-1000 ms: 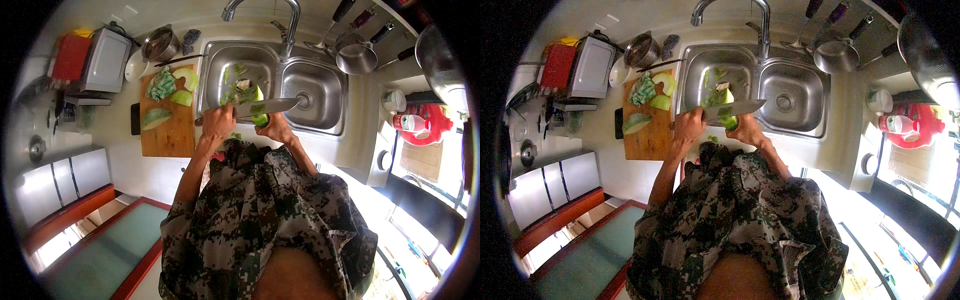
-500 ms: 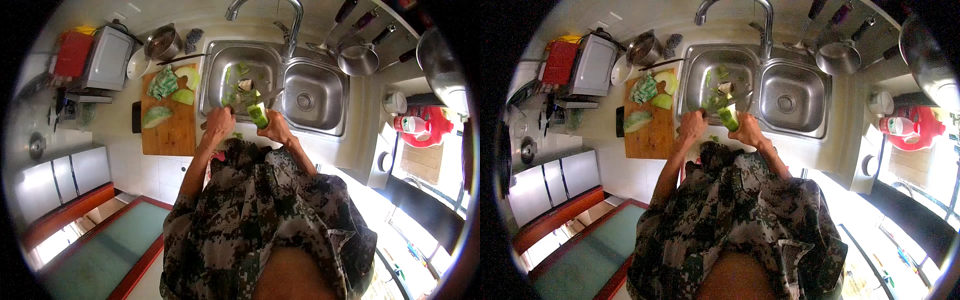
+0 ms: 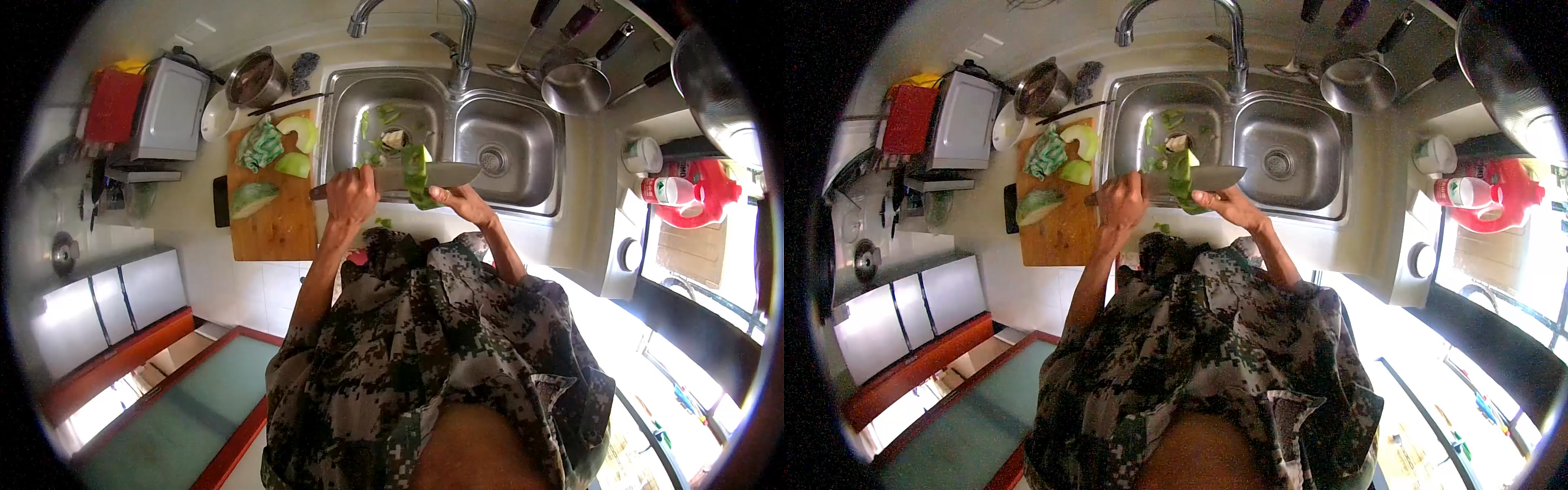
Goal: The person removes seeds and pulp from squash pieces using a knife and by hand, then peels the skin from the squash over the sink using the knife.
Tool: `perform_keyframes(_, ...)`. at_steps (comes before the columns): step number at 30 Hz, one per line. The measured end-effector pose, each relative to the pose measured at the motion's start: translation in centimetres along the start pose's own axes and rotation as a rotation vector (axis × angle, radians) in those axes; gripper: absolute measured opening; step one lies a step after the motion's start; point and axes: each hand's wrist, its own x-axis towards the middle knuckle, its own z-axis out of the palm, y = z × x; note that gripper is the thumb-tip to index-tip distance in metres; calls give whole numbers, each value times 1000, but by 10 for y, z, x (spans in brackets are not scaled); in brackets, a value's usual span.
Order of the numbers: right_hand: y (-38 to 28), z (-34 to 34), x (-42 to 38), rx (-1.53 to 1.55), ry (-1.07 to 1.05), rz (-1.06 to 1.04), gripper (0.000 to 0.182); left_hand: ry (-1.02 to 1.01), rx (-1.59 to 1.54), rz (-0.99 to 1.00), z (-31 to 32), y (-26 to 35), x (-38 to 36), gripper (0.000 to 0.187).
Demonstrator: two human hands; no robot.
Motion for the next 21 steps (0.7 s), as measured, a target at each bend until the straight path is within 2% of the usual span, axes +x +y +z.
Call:
perform_keyframes(2, -3, -2, 3, 195, -38, 90, 68, 32, 24, 22, -6, 2, 3, 9)
perform_keyframes(6, 4, -4, 20, -31, -38, 86, 59, 25, 93, -33, -7, 5, 5, 12)
perform_keyframes(7, -3, 4, 23, -7, 17, -86, 60, -17, 100, -71, -6, 5, 5, 12)
perform_keyframes(10, 5, 11, 44, -161, 100, -83, 64, -36, 127, -90, -3, 1, 11, 12)
perform_keyframes(11, 12, 16, 53, -141, 156, -325, 64, -28, 133, -93, 0, -1, 12, 12)
perform_keyframes(12, 18, 15, 59, -144, 150, -332, 64, -44, 106, -114, 4, -4, 12, 13)
perform_keyframes(14, 20, 11, 67, -141, 101, -119, 61, -57, 79, -136, 5, -8, 13, 13)
perform_keyframes(18, 13, 7, 70, -122, 25, -71, 54, -115, 76, -121, 9, -12, 12, 12)
perform_keyframes(20, 3, 12, 71, -280, 79, -193, 46, -103, 59, -96, 11, -16, 15, 12)
perform_keyframes(21, 4, 15, 70, -250, 112, -83, 43, -110, 41, -87, 12, -17, 14, 11)
